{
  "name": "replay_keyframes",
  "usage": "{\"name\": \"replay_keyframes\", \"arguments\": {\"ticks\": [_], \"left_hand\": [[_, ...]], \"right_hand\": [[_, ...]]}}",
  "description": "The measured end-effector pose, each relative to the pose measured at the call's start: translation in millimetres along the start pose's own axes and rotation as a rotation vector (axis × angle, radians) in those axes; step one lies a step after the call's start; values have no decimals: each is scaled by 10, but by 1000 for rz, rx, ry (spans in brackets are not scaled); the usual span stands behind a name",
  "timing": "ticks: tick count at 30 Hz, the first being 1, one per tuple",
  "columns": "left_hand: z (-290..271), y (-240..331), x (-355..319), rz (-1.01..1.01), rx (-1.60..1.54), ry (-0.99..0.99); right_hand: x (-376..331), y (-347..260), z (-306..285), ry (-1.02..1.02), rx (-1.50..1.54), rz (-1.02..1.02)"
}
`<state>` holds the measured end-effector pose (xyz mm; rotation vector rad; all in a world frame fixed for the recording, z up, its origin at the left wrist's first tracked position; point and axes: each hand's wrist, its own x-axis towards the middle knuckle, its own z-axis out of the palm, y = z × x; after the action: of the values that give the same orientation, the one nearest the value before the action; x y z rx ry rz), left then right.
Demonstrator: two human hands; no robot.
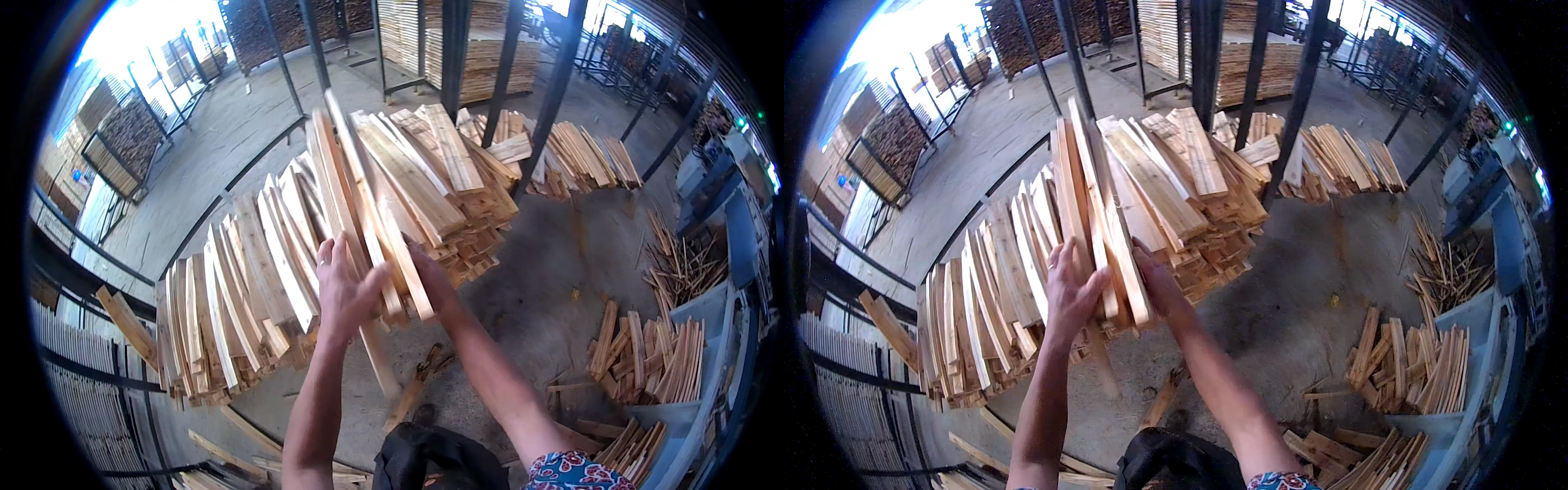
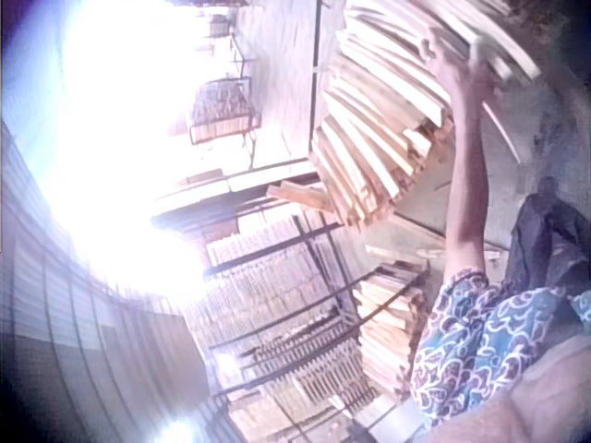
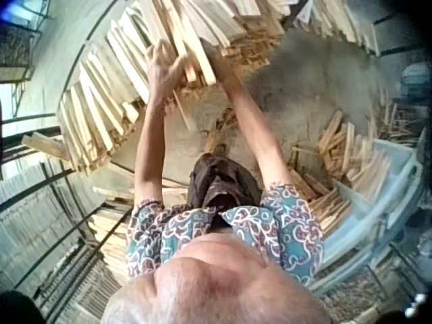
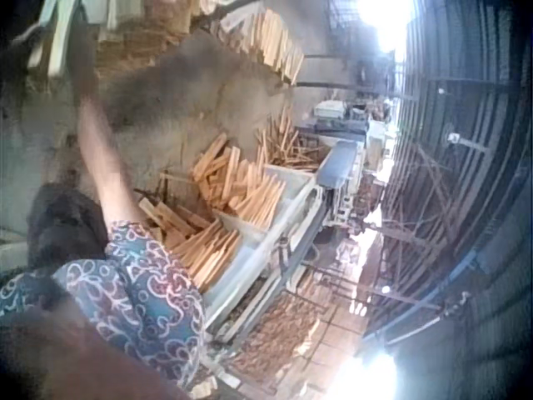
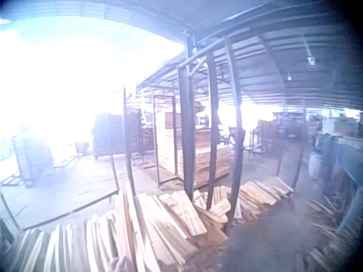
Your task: The person picks up wooden planks from a pile on the floor and stacks them onto a metal rack. The person also gathers smaller pieces of wood from the floor and places them into a large metal bin. The task involves repetitive lifting and placing of wood pieces in a workshop environment.
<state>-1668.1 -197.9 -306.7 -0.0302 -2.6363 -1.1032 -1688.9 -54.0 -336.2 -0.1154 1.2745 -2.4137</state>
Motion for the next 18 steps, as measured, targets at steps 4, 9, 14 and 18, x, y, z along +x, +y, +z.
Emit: {"name": "replay_keyframes", "arguments": {"ticks": [4,9,14,18], "left_hand": [[317,-778,-51,-315,171,-168],[453,-970,-541,-337,307,-26],[355,-1560,-712,-61,469,194],[208,-1575,-376,-772,-240,277]], "right_hand": [[-76,1077,-768,341,-300,111],[-2019,1878,-1423,418,-364,607],[-3664,1891,-1855,981,-1,884],[-4194,1692,-2462,1092,-16,865]]}}
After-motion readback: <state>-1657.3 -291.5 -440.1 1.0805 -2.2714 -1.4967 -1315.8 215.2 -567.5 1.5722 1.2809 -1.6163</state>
